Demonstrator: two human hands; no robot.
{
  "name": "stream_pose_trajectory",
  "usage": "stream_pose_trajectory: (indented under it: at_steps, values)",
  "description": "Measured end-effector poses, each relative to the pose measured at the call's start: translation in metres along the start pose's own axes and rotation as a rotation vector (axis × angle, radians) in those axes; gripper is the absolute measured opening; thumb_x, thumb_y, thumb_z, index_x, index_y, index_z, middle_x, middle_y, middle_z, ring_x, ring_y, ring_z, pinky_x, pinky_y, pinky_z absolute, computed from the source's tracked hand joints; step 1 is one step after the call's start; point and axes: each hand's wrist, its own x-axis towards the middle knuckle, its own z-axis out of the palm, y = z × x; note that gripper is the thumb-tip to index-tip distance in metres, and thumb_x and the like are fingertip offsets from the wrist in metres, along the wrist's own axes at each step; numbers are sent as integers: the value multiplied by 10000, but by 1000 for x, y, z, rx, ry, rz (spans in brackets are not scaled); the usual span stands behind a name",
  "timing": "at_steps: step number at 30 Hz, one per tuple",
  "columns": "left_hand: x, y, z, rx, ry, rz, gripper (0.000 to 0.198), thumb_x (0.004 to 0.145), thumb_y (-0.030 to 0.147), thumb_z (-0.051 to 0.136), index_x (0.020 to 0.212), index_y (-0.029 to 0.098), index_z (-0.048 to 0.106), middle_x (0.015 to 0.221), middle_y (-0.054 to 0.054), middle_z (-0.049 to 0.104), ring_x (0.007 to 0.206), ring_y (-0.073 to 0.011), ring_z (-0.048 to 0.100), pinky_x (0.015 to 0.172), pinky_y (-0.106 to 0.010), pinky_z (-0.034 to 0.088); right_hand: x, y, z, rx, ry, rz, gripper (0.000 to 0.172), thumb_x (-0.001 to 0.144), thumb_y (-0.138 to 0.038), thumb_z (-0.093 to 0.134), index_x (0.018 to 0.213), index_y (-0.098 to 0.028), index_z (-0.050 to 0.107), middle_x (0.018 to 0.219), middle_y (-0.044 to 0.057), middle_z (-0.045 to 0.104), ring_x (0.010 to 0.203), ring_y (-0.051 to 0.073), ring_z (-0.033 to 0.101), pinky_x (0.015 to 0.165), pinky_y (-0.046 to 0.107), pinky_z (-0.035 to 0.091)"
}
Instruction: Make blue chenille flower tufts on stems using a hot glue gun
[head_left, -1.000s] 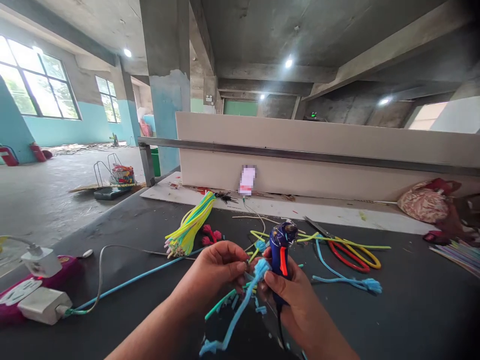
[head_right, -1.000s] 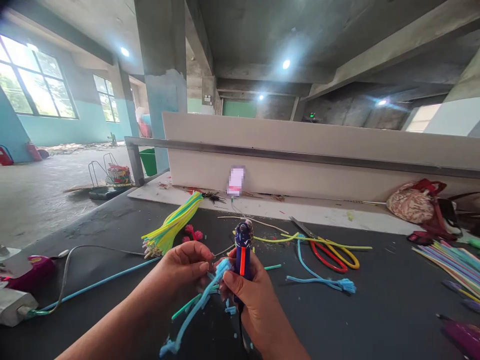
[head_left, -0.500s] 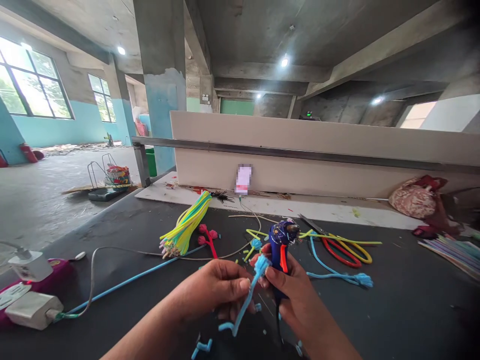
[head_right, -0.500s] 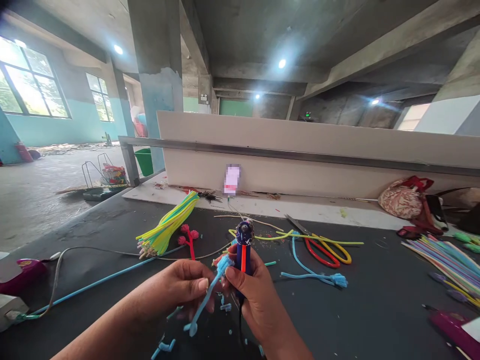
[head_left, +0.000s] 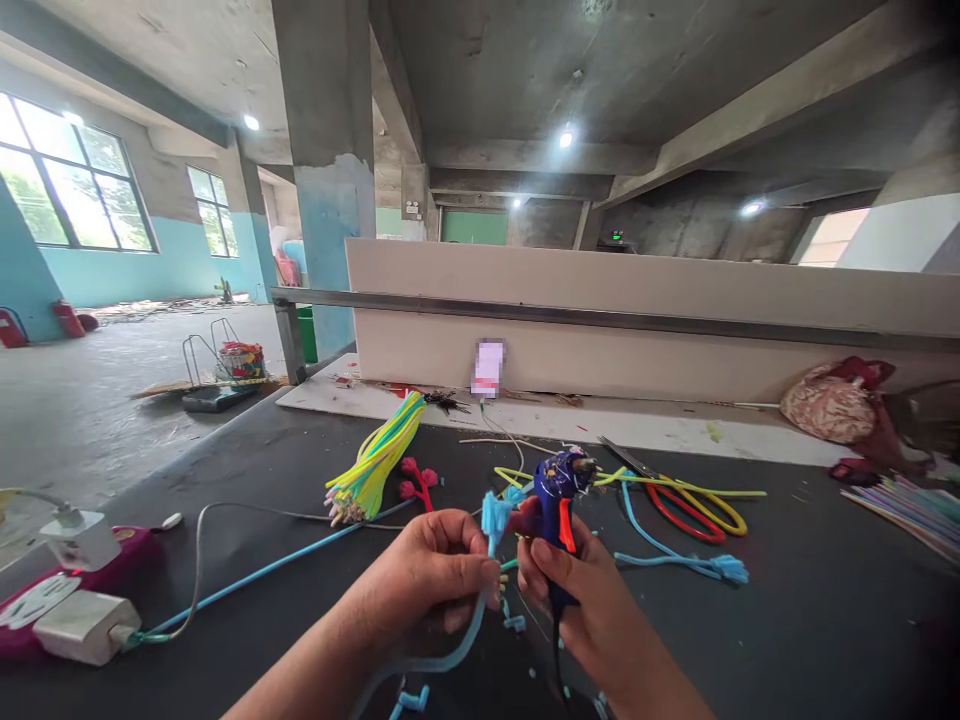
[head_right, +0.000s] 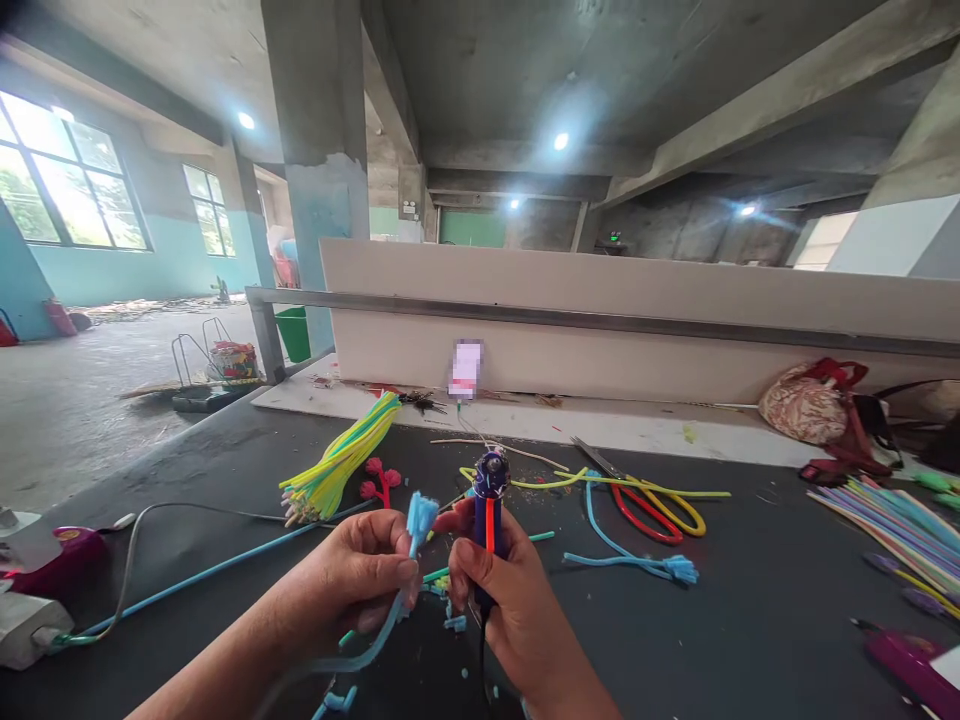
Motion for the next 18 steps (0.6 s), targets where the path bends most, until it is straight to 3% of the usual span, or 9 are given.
stream_pose_trajectory:
  at_steps: [6, 10, 14, 18]
  values:
    - [6, -6, 0, 270, 139, 33, 174, 665, 166, 635, 622, 173, 467, 450, 75, 486, 311, -22, 297, 309, -156, 195, 0, 4, 4, 18, 40, 19, 270, 684, -269, 747, 911, -203, 618, 536, -50, 528, 457, 69, 444, 453, 196, 334]
    - [11, -10, 2, 405, 220, 134, 179, 634, 124, 639, 590, 155, 468, 480, 79, 440, 415, -26, 351, 395, -147, 258, -1, 4, 5, 21, 80, 6, 293, 664, -249, 763, 915, -200, 621, 640, -25, 591, 512, 81, 492, 481, 201, 377]
    - [11, -12, 5, 377, 175, 103, 117, 662, 170, 645, 685, 147, 532, 567, 40, 539, 488, -63, 474, 475, -176, 369, -3, 3, 6, 2, 73, -8, 258, 688, -241, 745, 908, -211, 613, 814, 16, 669, 513, 70, 501, 491, 208, 392]
    - [10, -12, 4, 241, 97, 32, 213, 720, 324, 637, 713, 164, 497, 583, 18, 559, 470, -103, 530, 436, -210, 407, -1, 4, 4, -51, 42, -33, 232, 731, -250, 706, 937, -221, 602, 1081, 58, 640, 524, 69, 515, 483, 227, 388]
